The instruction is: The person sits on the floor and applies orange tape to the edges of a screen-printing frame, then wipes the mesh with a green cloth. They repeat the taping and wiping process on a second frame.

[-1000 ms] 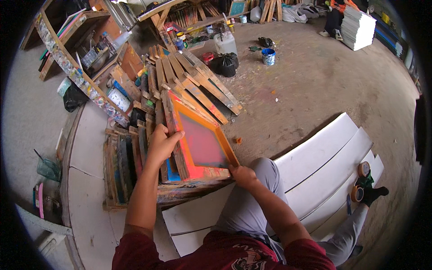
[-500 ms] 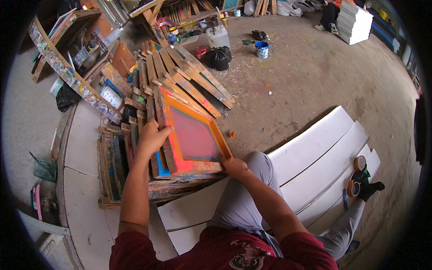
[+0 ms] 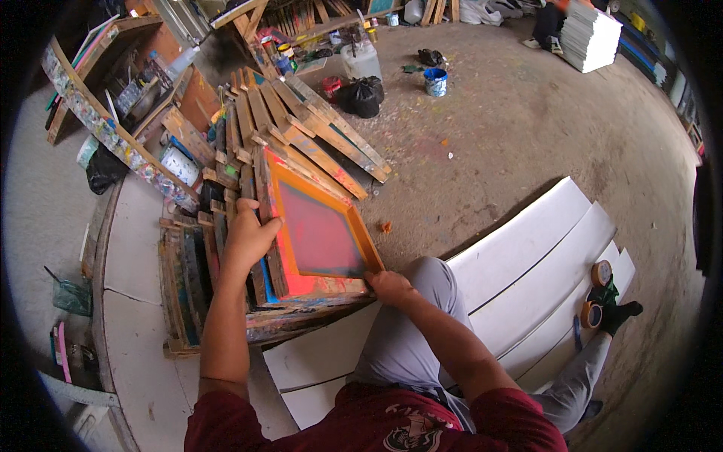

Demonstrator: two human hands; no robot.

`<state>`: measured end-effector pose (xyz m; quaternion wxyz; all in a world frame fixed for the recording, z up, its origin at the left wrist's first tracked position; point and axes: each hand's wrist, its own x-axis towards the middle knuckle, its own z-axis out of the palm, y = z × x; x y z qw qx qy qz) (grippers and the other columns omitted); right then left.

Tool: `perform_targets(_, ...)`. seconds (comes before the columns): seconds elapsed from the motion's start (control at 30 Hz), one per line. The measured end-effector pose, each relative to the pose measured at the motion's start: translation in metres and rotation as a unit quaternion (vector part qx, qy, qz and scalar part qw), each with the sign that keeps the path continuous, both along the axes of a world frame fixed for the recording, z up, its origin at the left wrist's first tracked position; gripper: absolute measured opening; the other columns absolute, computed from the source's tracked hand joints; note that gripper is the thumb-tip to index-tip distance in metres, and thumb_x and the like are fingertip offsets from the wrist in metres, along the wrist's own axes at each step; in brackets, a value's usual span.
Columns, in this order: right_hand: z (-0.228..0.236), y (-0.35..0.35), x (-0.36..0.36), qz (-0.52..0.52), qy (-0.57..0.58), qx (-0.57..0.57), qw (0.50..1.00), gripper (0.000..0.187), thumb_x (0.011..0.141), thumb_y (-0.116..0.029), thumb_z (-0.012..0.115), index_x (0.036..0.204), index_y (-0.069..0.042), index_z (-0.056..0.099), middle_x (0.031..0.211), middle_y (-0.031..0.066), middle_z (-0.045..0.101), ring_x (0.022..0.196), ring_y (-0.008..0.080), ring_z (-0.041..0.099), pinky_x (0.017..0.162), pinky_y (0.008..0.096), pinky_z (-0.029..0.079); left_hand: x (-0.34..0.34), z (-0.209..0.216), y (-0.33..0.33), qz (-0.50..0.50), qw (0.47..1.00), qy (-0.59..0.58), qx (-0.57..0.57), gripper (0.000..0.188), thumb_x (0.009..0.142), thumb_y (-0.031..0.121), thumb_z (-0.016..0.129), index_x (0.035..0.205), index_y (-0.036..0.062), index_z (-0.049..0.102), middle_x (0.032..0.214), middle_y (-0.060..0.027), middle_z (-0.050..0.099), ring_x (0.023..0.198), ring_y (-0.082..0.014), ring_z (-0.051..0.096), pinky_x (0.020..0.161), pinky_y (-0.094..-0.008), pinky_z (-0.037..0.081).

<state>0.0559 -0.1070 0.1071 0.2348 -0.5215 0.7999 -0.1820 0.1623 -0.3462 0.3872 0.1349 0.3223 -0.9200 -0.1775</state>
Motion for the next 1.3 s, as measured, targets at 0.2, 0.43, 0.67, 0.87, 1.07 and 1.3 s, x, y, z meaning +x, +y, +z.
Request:
perform_targets(0.2, -0.007, 0.006, -0.001, 0.035, 0.028, -0.015, 0.999, 0.031, 0.094, -0.013, 0.059, 0.125, -0.006, 0.057, 0.097, 0.0232, 0.074, 0.092, 0.0429, 0.074, 0.08, 0.0548, 0.06, 0.001, 0.025, 0.025, 0.01, 0.998, -0.053, 0.026, 0.069, 0.088, 0.035, 0.077, 0.132, -0.0064, 0.043, 0.107, -0.0329, 0.07, 0.102, -0.044, 0.073, 0.09, -0.0491, 0.055)
perform_targets(0.43, -0.01, -0.006, -0.019, 0.053, -0.006, 0.02, 0.998, 0.051, 0.089, -0.027, 0.071, 0.133, -0.006, 0.057, 0.099, 0.0234, 0.074, 0.098, 0.0437, 0.073, 0.087, 0.0531, 0.058, -0.005, 0.035, 0.013, -0.027, 0.988, -0.124, -0.09, 0.073, 0.085, 0.055, 0.079, 0.124, -0.0024, 0.057, 0.098, -0.0264, 0.074, 0.093, -0.0425, 0.074, 0.083, -0.0508, 0.056)
perform_targets(0.67, 0.085, -0.032, -0.084, 0.019, -0.044, -0.049, 0.998, 0.071, 0.083, -0.037, 0.081, 0.142, -0.007, 0.056, 0.115, 0.0243, 0.073, 0.112, 0.0431, 0.068, 0.099, 0.0495, 0.053, -0.073, 0.052, 0.003, -0.139, 0.979, -0.052, -0.137, 0.057, 0.085, 0.053, 0.078, 0.106, 0.0004, 0.074, 0.102, -0.0177, 0.075, 0.097, -0.0405, 0.071, 0.086, -0.0487, 0.056)
perform_targets(0.87, 0.147, -0.088, -0.158, -0.072, 0.03, -0.207, 0.975, 0.063, 0.092, -0.036, 0.076, 0.146, -0.012, 0.053, 0.134, 0.0194, 0.065, 0.123, 0.0404, 0.063, 0.103, 0.0519, 0.052, -0.183, 0.048, -0.048, -0.183, 0.95, 0.0, -0.255, 0.044, 0.093, 0.041, 0.073, 0.115, 0.0029, 0.074, 0.124, -0.0177, 0.07, 0.124, -0.0352, 0.06, 0.104, -0.0473, 0.047)
perform_targets(1.07, 0.197, -0.181, -0.198, -0.148, 0.045, -0.359, 0.92, 0.055, 0.1, -0.04, 0.066, 0.147, -0.015, 0.051, 0.147, 0.0234, 0.054, 0.132, 0.0484, 0.054, 0.108, 0.0525, 0.048, -0.268, 0.012, -0.133, -0.075, 0.961, -0.188, -0.187, 0.043, 0.097, 0.035, 0.067, 0.127, 0.0044, 0.073, 0.14, -0.016, 0.065, 0.138, -0.0337, 0.052, 0.118, -0.0547, 0.033)
perform_targets(1.3, 0.189, -0.24, -0.269, -0.163, 0.08, -0.424, 0.887, 0.055, 0.101, -0.042, 0.063, 0.148, -0.015, 0.052, 0.146, 0.0314, 0.054, 0.142, 0.0509, 0.044, 0.114, 0.0544, 0.043, -0.302, 0.013, -0.124, -0.134, 0.977, -0.129, -0.1, 0.041, 0.09, 0.024, 0.07, 0.125, 0.0029, 0.073, 0.13, -0.0254, 0.069, 0.124, -0.0412, 0.065, 0.106, -0.0507, 0.049)
